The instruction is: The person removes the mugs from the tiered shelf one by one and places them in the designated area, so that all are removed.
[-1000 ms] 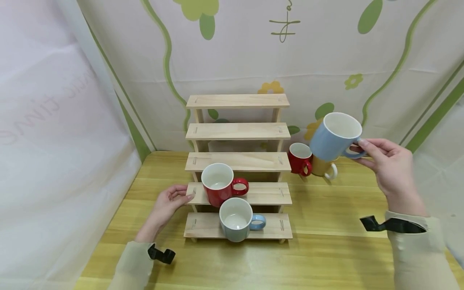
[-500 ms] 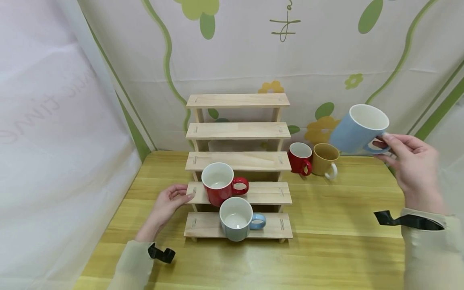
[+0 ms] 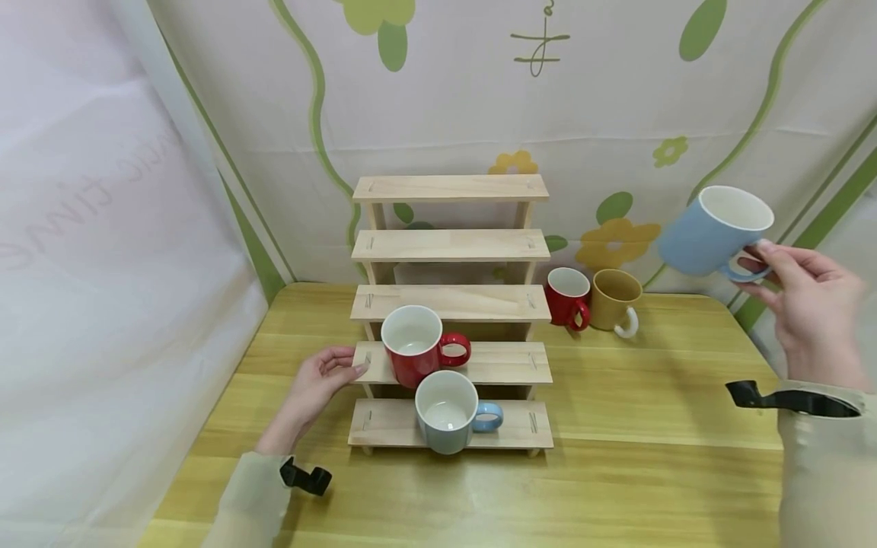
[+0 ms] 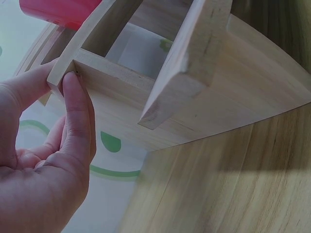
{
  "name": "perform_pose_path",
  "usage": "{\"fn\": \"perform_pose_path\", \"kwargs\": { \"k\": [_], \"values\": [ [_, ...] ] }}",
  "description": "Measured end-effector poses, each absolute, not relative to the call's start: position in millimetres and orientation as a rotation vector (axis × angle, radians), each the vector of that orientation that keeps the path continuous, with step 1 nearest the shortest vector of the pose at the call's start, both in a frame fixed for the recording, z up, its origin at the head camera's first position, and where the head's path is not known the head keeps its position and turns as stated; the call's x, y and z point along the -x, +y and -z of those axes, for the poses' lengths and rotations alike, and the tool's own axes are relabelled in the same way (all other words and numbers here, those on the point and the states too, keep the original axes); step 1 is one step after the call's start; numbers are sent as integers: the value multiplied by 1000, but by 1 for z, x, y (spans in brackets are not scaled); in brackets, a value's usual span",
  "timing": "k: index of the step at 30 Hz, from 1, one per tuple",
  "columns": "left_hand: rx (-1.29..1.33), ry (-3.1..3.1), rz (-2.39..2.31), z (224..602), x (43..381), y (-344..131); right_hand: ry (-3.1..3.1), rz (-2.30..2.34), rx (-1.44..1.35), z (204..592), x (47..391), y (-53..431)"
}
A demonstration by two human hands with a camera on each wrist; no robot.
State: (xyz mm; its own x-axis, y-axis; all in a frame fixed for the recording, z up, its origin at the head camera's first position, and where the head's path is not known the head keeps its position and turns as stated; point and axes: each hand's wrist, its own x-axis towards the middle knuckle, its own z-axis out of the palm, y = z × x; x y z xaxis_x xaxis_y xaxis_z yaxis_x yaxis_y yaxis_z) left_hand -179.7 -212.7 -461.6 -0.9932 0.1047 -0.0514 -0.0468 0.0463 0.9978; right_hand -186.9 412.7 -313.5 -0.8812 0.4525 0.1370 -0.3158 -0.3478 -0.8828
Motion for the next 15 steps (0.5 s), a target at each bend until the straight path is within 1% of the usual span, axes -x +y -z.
{"fn": "perform_pose_path", "kwargs": {
  "k": [15],
  "values": [
    [-62, 2209, -2075, 460, 179, -212, -1384, -2212, 354, 321, 196, 429]
  ]
}}
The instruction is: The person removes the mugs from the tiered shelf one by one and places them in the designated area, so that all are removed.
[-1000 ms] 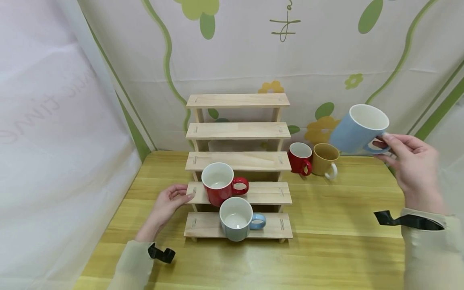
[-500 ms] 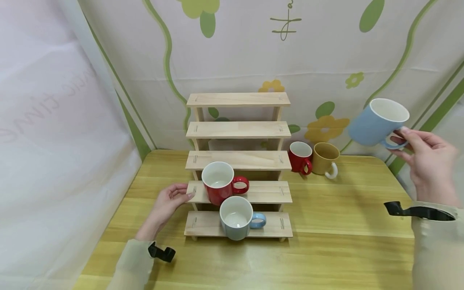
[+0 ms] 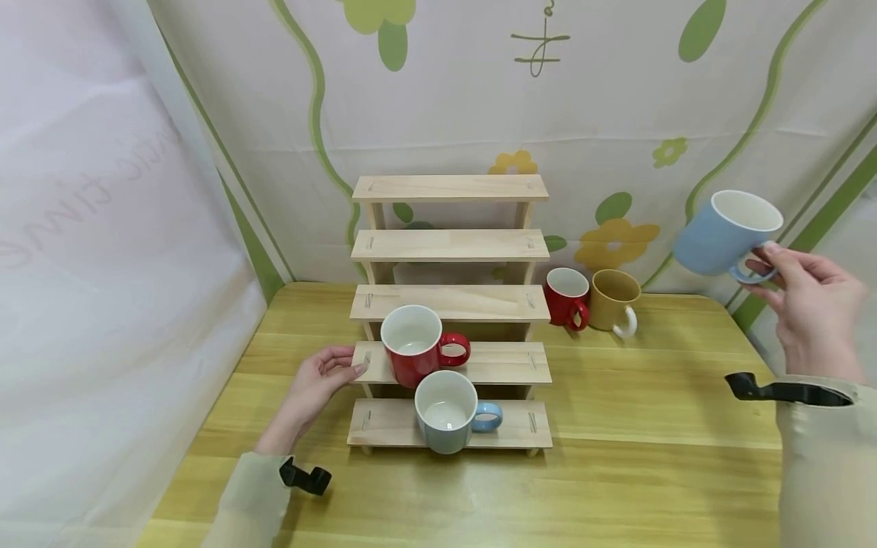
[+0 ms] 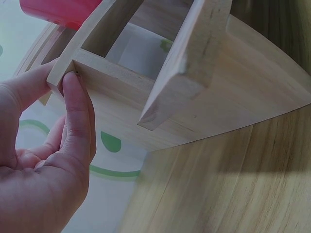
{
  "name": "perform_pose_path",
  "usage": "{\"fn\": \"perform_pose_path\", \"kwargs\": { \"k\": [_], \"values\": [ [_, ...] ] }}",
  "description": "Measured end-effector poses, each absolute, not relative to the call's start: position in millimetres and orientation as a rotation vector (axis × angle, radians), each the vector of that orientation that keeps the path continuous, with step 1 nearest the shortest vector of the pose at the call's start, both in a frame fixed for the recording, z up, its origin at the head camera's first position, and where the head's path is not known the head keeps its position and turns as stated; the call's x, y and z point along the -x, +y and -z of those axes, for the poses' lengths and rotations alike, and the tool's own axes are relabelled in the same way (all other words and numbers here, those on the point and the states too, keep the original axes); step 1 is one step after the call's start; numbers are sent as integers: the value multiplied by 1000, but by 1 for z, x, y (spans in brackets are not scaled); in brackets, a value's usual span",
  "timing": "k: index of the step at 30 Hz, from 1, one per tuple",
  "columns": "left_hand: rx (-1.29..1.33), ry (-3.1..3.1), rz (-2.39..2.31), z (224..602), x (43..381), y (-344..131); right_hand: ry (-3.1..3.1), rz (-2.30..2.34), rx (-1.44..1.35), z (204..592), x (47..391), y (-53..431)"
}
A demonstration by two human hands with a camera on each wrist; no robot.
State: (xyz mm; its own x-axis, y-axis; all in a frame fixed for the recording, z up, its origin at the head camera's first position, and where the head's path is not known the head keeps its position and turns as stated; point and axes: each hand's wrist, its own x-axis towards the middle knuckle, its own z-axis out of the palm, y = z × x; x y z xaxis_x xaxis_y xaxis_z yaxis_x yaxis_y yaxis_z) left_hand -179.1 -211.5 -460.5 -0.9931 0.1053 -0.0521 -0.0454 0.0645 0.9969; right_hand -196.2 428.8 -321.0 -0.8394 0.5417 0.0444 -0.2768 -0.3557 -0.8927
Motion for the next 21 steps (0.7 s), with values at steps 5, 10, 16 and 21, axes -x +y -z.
{"fn": "perform_pose_path", "kwargs": {
  "k": [5, 10, 16, 21],
  "values": [
    [-61, 2218, -2062, 460, 179, -212, -1353, -2220, 375, 330, 200, 432],
    [-55, 2220, -2058, 461, 178, -212, -1381, -2218, 434, 338, 202, 433],
    [-53, 2218, -2059, 461, 179, -212, -1390, -2213, 505, 349, 206, 436],
    [-56, 2228, -2048, 460, 178, -213, -1376, -2219, 538, 362, 209, 440]
  ]
}}
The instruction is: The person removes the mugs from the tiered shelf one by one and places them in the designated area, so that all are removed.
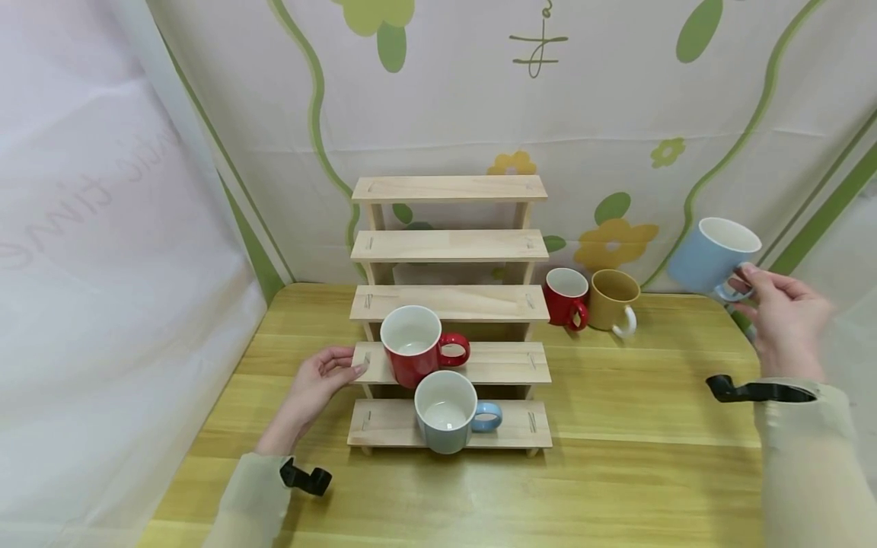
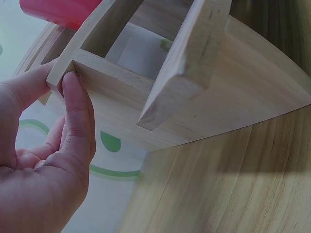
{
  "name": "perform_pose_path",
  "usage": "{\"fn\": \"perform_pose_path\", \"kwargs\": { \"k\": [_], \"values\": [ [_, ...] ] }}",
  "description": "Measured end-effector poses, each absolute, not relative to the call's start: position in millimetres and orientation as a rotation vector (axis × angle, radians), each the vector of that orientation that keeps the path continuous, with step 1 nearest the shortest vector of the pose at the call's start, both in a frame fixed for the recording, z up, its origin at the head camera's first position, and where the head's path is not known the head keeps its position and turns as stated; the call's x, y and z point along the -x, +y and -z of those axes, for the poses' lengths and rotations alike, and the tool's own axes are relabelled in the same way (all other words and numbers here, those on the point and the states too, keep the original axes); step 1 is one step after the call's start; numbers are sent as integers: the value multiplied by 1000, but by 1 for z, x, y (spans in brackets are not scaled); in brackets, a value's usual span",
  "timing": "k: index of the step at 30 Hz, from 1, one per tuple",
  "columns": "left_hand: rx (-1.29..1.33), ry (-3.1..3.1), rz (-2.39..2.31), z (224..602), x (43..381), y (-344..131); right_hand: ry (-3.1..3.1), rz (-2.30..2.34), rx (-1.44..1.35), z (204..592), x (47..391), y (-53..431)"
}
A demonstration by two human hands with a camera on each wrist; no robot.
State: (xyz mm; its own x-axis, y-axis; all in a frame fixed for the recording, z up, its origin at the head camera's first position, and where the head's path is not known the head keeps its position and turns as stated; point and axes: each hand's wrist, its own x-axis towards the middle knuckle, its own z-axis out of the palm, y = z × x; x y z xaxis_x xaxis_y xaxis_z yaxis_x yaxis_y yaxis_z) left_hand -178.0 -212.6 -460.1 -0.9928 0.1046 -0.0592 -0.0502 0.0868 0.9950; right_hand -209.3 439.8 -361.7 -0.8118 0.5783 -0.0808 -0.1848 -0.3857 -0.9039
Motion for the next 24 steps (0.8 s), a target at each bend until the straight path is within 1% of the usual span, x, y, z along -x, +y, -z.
{"fn": "perform_pose_path", "kwargs": {
  "k": [17, 24],
  "values": [
    [-44, 2226, -2047, 460, 177, -212, -1378, -2233, 576, 417, 212, 435],
    [-43, 2228, -2038, 459, 177, -212, -1378, -2216, 653, 436, 214, 426]
  ]
}}
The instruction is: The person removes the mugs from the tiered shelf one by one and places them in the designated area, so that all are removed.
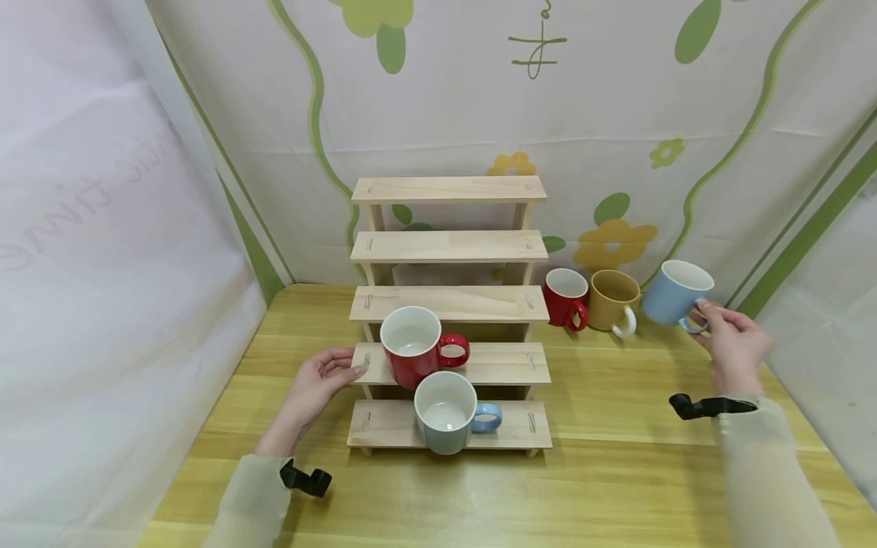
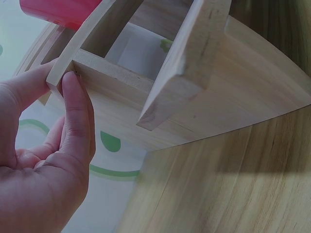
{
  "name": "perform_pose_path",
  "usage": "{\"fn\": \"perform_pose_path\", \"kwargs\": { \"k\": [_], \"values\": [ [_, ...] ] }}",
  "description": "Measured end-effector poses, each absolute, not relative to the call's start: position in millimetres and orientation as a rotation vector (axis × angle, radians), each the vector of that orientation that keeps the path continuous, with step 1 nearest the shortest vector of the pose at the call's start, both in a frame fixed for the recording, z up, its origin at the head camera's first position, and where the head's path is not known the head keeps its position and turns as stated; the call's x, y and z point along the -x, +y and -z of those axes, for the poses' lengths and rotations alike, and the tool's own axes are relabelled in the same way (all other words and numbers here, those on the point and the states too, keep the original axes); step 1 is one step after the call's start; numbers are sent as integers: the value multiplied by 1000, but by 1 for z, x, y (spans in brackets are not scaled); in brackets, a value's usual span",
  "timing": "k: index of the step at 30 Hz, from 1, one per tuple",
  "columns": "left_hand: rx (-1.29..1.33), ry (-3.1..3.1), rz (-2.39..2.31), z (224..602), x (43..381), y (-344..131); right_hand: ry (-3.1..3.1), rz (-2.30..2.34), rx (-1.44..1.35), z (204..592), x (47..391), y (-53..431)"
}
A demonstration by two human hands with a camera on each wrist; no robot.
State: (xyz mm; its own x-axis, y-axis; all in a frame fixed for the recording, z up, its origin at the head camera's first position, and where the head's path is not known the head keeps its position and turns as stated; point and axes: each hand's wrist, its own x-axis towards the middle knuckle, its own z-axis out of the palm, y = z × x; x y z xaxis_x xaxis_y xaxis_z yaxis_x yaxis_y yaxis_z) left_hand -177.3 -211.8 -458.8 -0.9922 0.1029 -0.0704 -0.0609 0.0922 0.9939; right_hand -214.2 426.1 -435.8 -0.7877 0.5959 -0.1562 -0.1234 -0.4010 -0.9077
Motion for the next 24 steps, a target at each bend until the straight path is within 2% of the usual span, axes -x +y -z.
{"fn": "perform_pose_path", "kwargs": {
  "k": [24],
  "values": [
    [-41, 2225, -2057, 459, 178, -211, -1282, -2190, 813, 473, 227, 415]
  ]
}}
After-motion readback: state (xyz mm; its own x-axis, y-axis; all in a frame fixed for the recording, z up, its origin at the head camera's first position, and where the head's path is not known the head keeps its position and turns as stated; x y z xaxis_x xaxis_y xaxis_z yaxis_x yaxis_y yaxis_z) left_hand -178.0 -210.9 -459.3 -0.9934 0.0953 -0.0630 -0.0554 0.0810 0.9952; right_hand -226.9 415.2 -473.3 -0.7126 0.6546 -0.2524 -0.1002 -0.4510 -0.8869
